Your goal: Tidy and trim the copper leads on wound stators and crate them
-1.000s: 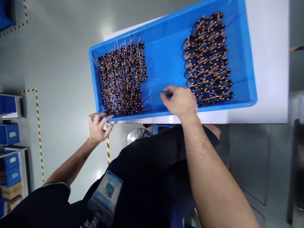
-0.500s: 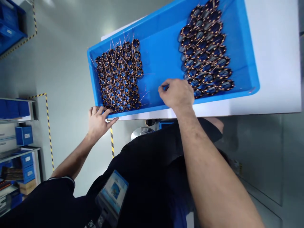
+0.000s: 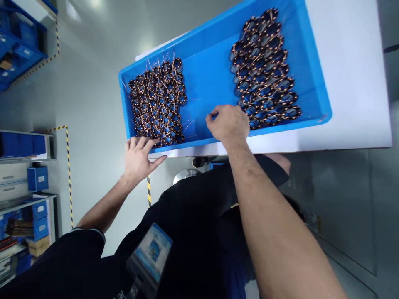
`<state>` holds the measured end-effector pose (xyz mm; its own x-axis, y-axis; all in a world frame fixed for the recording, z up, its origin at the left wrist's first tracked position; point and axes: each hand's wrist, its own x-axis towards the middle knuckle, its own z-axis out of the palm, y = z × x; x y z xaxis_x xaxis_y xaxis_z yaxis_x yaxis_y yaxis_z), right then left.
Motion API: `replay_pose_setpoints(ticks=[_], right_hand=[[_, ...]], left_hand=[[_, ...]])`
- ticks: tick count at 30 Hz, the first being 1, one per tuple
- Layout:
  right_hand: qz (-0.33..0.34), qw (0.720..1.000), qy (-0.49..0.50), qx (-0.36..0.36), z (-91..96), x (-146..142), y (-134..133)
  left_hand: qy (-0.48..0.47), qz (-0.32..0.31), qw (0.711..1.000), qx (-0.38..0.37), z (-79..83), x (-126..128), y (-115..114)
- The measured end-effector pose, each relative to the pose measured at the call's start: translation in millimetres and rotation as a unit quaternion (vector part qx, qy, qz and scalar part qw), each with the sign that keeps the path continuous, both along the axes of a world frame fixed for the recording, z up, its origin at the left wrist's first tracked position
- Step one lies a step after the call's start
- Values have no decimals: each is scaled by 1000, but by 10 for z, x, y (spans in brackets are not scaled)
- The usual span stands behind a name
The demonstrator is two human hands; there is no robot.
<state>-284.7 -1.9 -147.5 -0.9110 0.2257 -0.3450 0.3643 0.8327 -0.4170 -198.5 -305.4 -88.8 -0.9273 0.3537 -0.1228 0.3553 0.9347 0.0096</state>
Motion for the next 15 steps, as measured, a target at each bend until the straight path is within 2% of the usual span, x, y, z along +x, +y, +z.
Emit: replay_pose_setpoints(ticks=[3,5,15], right_hand=[[-3,1000,11,3,-25,5,-1],[-3,1000,16,2,-41,2,4],[3,1000,23,-9,-46,-17,21]], left_hand=[[-17,-18,1000,-2,-53,-24,219],[-20,-16,1000,-10,-107,-41,288],[-25,1,999,-34,-211,-22,244]])
